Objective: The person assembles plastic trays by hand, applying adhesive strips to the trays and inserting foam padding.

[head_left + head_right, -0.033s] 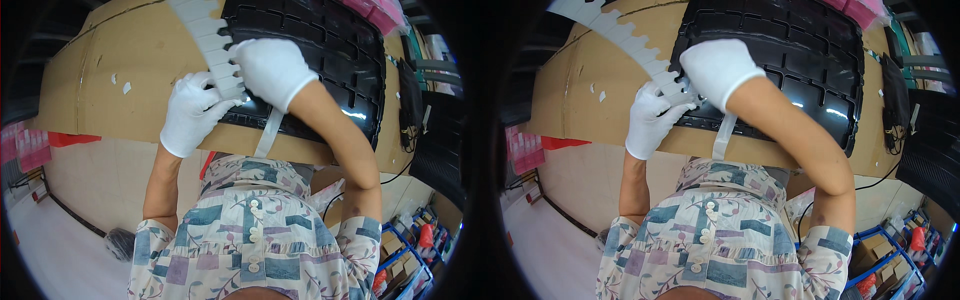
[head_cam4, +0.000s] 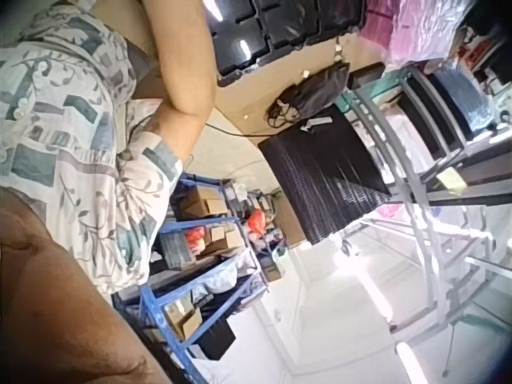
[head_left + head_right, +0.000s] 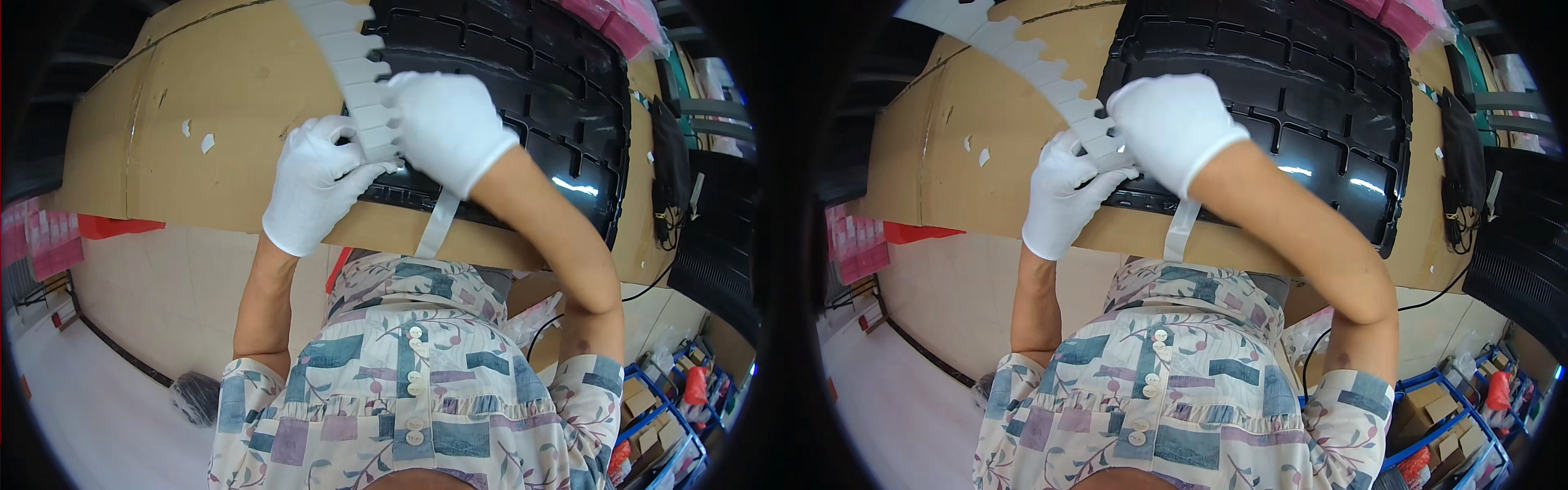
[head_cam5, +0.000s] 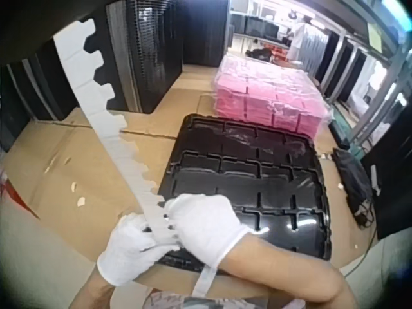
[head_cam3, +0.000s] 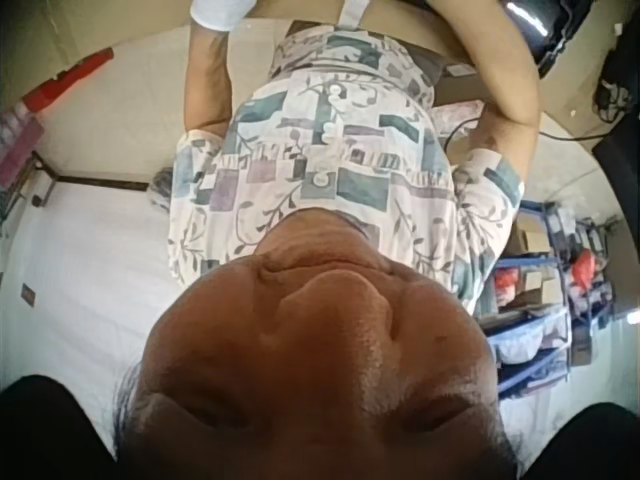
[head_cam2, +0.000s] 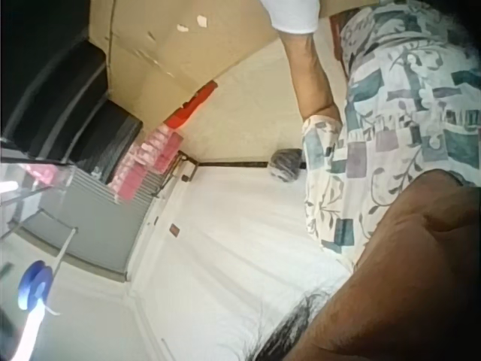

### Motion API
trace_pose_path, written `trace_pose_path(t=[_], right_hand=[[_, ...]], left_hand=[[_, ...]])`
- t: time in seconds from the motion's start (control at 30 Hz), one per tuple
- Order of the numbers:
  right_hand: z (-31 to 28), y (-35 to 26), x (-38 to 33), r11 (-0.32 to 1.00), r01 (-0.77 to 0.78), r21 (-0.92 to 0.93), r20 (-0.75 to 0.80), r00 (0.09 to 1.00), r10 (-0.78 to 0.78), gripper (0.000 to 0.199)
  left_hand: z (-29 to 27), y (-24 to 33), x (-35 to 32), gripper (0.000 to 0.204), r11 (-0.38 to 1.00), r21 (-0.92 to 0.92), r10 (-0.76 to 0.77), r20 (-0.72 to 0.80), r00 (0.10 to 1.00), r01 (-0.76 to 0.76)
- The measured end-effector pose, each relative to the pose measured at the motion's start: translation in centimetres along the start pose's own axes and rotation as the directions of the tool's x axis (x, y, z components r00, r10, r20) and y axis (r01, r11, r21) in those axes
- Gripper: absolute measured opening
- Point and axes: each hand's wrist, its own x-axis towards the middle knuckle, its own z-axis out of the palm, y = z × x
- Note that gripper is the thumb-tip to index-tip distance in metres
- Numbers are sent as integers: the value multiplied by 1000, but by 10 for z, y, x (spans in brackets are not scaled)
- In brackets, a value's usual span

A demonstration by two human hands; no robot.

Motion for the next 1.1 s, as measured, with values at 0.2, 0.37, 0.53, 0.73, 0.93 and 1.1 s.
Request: trace_pose_path(t=[0.2, 0.37, 0.53, 0.73, 0.93, 1.1], right_hand=[[-4, 8, -19, 950, -35, 311, 27, 999, 28, 13], [-21, 6, -25, 660, -276, 699, 63, 943, 327, 25], [-26, -32, -93, 475, -58, 878, 146, 978, -149, 32], [-21, -19, -74, 475, -236, 848, 28, 914, 405, 22], [-28, -35, -68, 330, -328, 885, 169, 887, 431, 29], [-25, -31, -59, 523, -347, 779, 129, 904, 407, 23]], left_hand=[[-13, -1, 4, 7, 969, -209, -108, 137, 985, 135], [-17, -3, 3, 12, 640, -752, -349, -101, 932, 157], [-49, 23, -39, 14, 43, -985, -222, 153, 963, 166], [-23, 56, -24, 13, 84, -862, -639, 339, 690, 501], [-14, 56, -13, 15, 176, -868, -667, 241, 705, 464], [-9, 51, -13, 17, 199, -859, -611, 268, 745, 472]])
